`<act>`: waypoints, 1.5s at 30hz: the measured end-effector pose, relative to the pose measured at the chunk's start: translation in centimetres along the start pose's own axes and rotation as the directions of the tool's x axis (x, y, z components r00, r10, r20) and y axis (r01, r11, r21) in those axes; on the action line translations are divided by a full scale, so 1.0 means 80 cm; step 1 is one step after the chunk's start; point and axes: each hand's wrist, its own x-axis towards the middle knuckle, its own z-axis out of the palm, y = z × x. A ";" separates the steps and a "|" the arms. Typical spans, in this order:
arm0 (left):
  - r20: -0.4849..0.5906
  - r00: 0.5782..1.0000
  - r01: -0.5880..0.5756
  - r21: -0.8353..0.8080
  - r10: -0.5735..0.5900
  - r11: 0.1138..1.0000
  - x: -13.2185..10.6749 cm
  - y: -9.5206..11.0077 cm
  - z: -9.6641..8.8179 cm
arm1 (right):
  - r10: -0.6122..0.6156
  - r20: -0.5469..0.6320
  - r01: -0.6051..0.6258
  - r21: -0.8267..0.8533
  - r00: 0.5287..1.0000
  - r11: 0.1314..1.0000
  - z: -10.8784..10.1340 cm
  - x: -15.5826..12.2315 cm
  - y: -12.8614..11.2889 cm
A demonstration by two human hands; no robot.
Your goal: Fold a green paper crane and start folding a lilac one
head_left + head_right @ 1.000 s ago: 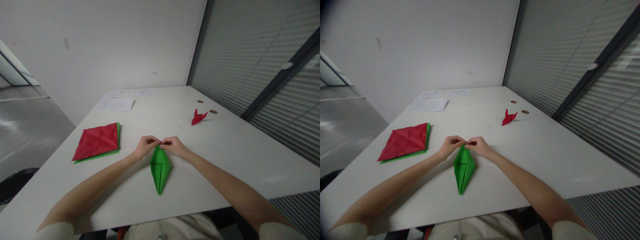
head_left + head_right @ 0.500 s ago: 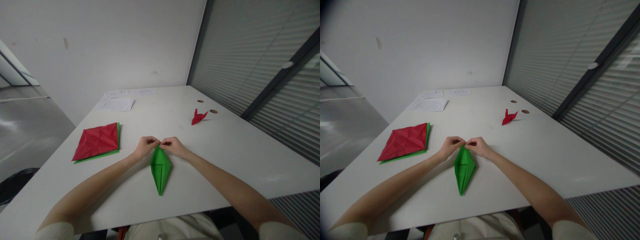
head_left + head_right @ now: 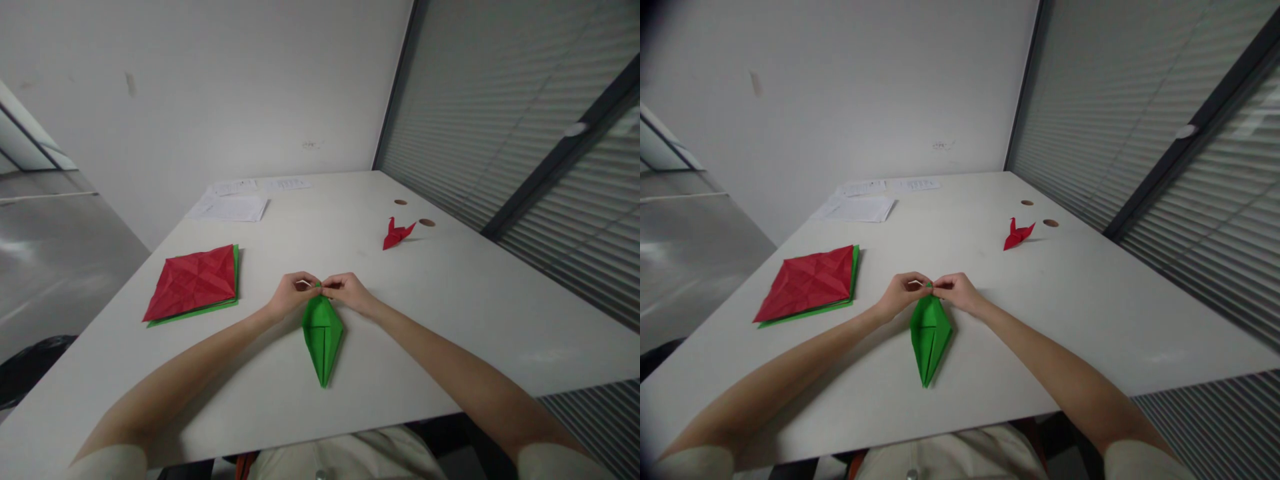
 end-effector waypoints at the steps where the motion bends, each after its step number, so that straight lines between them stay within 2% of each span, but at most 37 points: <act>1: -0.010 1.000 0.002 -0.003 -0.002 1.000 0.000 0.000 0.000 | -0.004 -0.002 0.004 0.003 1.000 1.000 0.000 0.000 -0.001; 5: -0.035 0.999 0.016 -0.067 -0.019 0.998 0.001 0.000 -0.001 | -0.013 -0.007 0.013 0.024 1.000 1.000 0.002 -0.001 -0.005; 13: -0.008 0.994 0.103 -0.174 -0.106 0.979 -0.003 0.002 0.002 | -0.051 -0.017 0.051 -0.016 0.999 0.999 0.004 -0.003 -0.008; 27: -0.051 0.995 0.072 -0.199 -0.084 0.977 -0.003 0.005 0.005 | -0.106 0.004 0.106 -0.044 0.994 0.993 0.005 -0.002 -0.003; 35: -0.061 0.998 0.013 -0.109 -0.020 0.994 -0.002 0.006 0.005 | -0.099 -0.003 0.098 -0.029 0.995 0.995 0.006 -0.003 -0.002; 39: -0.096 0.995 0.004 -0.120 -0.015 0.993 -0.001 0.009 0.005 | -0.120 -0.014 0.119 -0.031 0.993 0.992 0.009 -0.004 -0.003; 45: -0.149 0.989 -0.023 -0.103 0.007 0.994 0.001 0.009 0.001 | -0.029 0.061 0.028 0.010 0.998 1.000 0.008 -0.003 0.003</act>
